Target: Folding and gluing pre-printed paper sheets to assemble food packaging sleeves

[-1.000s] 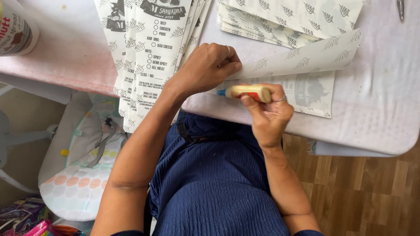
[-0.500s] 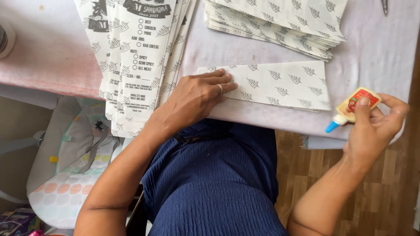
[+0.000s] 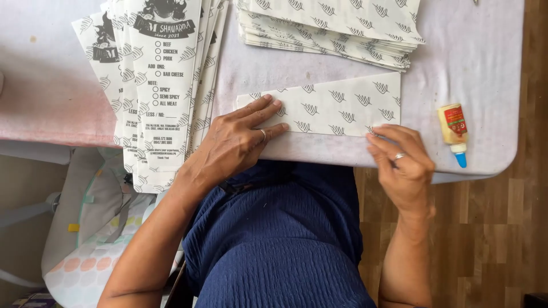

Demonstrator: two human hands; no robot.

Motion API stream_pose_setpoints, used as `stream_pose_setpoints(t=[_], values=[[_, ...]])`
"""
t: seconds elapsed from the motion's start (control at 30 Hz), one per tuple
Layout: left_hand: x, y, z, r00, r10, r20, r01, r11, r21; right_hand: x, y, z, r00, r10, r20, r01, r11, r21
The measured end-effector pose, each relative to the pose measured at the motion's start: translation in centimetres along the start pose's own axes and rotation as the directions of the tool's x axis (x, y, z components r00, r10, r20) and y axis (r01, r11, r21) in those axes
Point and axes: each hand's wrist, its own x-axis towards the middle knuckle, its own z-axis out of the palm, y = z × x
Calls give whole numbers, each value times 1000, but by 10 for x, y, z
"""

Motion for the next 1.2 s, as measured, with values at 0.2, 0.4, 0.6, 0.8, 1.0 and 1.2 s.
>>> stream_pose_setpoints(t=[0.2, 0.4, 0.6, 0.8, 1.0, 1.2], values=[[-3, 0, 0, 996, 64, -54, -65, 998, 1, 6, 17, -2, 994, -68, -80, 62, 995, -78], [-8, 0, 9, 992, 78, -103, -81, 996, -27, 60, -26, 67, 972, -171, 159, 188, 977, -103], [-29, 1, -5, 996, 3, 88, -10, 997, 78, 41, 36, 24, 940, 99, 326, 21, 938, -347], [-25, 43, -22, 984, -106, -145, 158, 896, 414, 50, 29, 7, 822, 371, 432, -193, 895, -402], [35, 45, 57, 998, -59, 38, 45, 954, 296, 51, 23, 7, 834, 367, 413, -187, 890, -415], [8, 48, 44, 957, -287, 31, 242, 858, 452, 49, 27, 7, 830, 373, 415, -194, 890, -413]])
